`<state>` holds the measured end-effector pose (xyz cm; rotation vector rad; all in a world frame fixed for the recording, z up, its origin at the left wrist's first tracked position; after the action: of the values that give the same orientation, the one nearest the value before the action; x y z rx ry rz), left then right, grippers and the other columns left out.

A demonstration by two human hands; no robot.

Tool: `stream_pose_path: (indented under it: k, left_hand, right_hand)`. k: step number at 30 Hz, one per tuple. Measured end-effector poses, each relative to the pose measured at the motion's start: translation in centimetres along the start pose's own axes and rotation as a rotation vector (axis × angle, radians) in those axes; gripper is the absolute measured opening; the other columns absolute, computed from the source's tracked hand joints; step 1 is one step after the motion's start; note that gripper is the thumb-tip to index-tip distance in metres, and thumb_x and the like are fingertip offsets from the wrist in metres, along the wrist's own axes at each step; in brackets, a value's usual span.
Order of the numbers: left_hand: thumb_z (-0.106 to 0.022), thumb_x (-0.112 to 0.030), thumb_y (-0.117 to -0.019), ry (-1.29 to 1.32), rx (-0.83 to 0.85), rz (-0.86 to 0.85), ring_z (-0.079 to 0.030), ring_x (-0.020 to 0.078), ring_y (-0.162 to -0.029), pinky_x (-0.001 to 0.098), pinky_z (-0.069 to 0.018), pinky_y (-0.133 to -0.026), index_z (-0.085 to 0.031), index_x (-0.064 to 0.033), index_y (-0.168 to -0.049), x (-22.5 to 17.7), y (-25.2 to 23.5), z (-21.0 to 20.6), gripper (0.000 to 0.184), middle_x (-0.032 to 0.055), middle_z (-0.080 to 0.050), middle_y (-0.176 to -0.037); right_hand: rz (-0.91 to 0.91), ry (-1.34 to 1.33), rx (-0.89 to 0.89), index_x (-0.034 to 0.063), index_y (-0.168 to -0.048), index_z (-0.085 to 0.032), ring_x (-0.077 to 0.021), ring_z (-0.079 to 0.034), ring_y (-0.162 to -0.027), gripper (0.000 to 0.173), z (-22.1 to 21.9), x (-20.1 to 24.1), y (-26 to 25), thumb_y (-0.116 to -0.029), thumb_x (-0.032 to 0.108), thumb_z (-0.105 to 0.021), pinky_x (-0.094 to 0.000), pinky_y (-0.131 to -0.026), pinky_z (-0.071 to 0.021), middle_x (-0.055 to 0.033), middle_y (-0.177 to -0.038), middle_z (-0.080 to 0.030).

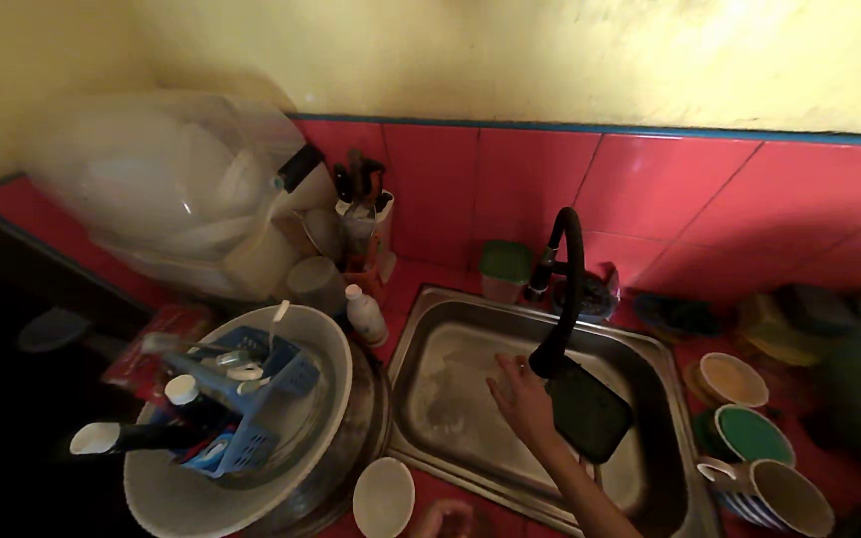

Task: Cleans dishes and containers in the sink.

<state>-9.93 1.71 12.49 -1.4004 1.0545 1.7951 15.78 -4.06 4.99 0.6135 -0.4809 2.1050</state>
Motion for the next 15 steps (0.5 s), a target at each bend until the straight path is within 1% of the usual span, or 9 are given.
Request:
stream_pose_path:
  k: [3, 5, 6, 7, 9, 10, 11, 12, 15]
  left_hand:
    - [-0.054, 0.001, -0.0981, -0.009, -0.009, -0.025, -0.067, 0.0201, -0.105, 0.0360, -0.0556, -0.094, -0.060, 0.0124, -0.120, 0.1, 0.1, 0.2, 0.026, 0.0201, -0.067, -0.114]
    - [-0.054, 0.001, -0.0973, -0.018, -0.011, -0.039, -0.067, 0.0196, -0.103, 0.0351, -0.0560, -0.092, -0.061, 0.0128, -0.119, 0.2, 0.2, 0.2, 0.026, 0.0202, -0.067, -0.113]
    - [-0.054, 0.001, -0.0973, -0.020, -0.009, -0.037, -0.067, 0.0200, -0.102, 0.0352, -0.0559, -0.092, -0.061, 0.0131, -0.119, 0.2, 0.1, 0.2, 0.026, 0.0208, -0.067, -0.113]
    - [-0.054, 0.000, -0.0976, -0.020, -0.006, -0.033, -0.067, 0.0206, -0.103, 0.0356, -0.0558, -0.093, -0.061, 0.0131, -0.120, 0.3, 0.1, 0.2, 0.027, 0.0211, -0.067, -0.113]
    - [-0.054, 0.000, -0.0978, -0.019, 0.000, -0.037, -0.067, 0.0216, -0.103, 0.0369, -0.0557, -0.093, -0.061, 0.0126, -0.120, 0.2, 0.1, 0.1, 0.026, 0.0216, -0.067, -0.113]
    - [-0.054, -0.001, -0.0978, -0.016, 0.006, -0.041, -0.067, 0.0221, -0.104, 0.0375, -0.0557, -0.094, -0.061, 0.0127, -0.120, 0.2, 0.0, 0.0, 0.027, 0.0218, -0.067, -0.113]
    - [-0.054, -0.001, -0.0978, -0.012, 0.010, -0.046, -0.067, 0.0223, -0.104, 0.0375, -0.0555, -0.094, -0.061, 0.0131, -0.120, 0.2, -0.1, 0.0, 0.027, 0.0219, -0.067, -0.113]
    - [-0.054, -0.001, -0.0977, -0.004, 0.015, -0.051, -0.067, 0.0224, -0.103, 0.0375, -0.0556, -0.093, -0.061, 0.0132, -0.119, 0.2, -0.2, -0.1, 0.027, 0.0218, -0.067, -0.112]
    - [-0.054, -0.002, -0.0979, -0.002, 0.031, -0.036, -0.067, 0.0228, -0.103, 0.0384, -0.0560, -0.093, -0.061, 0.0123, -0.120, 0.1, -0.7, -0.4, 0.027, 0.0215, -0.067, -0.113]
  right_hand:
    - [-0.094, -0.003, -0.033, 0.0174, -0.142, -0.062, -0.0456, -0.065, -0.114, 0.053, 1.2, -1.6, 0.1, -0.0955, 0.043, -0.067, -0.0593, -0.085, -0.0567, -0.0270, -0.137, -0.060]
    - [-0.211, -0.120, -0.131, 0.0036, -0.137, -0.062, -0.0463, -0.062, -0.118, 0.056, 2.5, -4.6, 0.8, -0.0941, 0.038, -0.071, -0.0588, -0.093, -0.0550, -0.0316, -0.138, -0.054]
    - [-0.271, -0.225, -0.179, -0.0025, -0.138, -0.059, -0.0488, -0.058, -0.120, 0.056, 3.0, -6.5, 1.3, -0.0948, 0.032, -0.071, -0.0604, -0.097, -0.0521, -0.0345, -0.137, -0.053]
    - [-0.353, -0.348, -0.202, -0.0036, -0.140, -0.057, -0.0492, -0.057, -0.120, 0.054, 3.1, -8.5, 2.1, -0.0969, 0.028, -0.068, -0.0616, -0.098, -0.0495, -0.0349, -0.135, -0.054]
    - [-0.603, -0.624, -0.160, 0.0013, -0.146, -0.050, -0.0401, -0.059, -0.118, 0.055, 2.0, -12.1, 4.5, -0.1040, 0.035, -0.057, -0.0568, -0.093, -0.0511, -0.0283, -0.135, -0.058]
    - [-0.741, -0.755, -0.121, 0.0054, -0.152, -0.044, -0.0400, -0.058, -0.120, 0.059, 1.3, -13.2, 6.0, -0.1058, 0.041, -0.052, -0.0596, -0.090, -0.0515, -0.0263, -0.140, -0.055]
    - [-0.860, -0.862, -0.090, 0.0108, -0.157, -0.036, -0.0425, -0.054, -0.126, 0.064, 0.7, -14.0, 7.6, -0.1061, 0.047, -0.049, -0.0656, -0.092, -0.0490, -0.0247, -0.148, -0.049]
    - [-0.939, -0.935, -0.074, 0.0161, -0.160, -0.032, -0.0432, -0.052, -0.130, 0.066, 0.1, -14.7, 8.9, -0.1058, 0.050, -0.047, -0.0685, -0.094, -0.0472, -0.0226, -0.152, -0.046]
    - [-1.046, -1.031, -0.051, 0.0189, -0.159, -0.033, -0.0406, -0.057, -0.123, 0.066, -1.7, -15.9, 11.1, -0.1046, 0.054, -0.046, -0.0615, -0.090, -0.0516, -0.0215, -0.149, -0.049]
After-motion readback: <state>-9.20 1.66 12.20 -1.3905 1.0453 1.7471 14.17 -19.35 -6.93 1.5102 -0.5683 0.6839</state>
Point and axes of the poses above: each hand's wrist, its own y-axis away from the middle knuckle, its own z-axis out of the back of the hand, x = y × z, the point moved 8 cm from there along -y, towards the middle knuckle
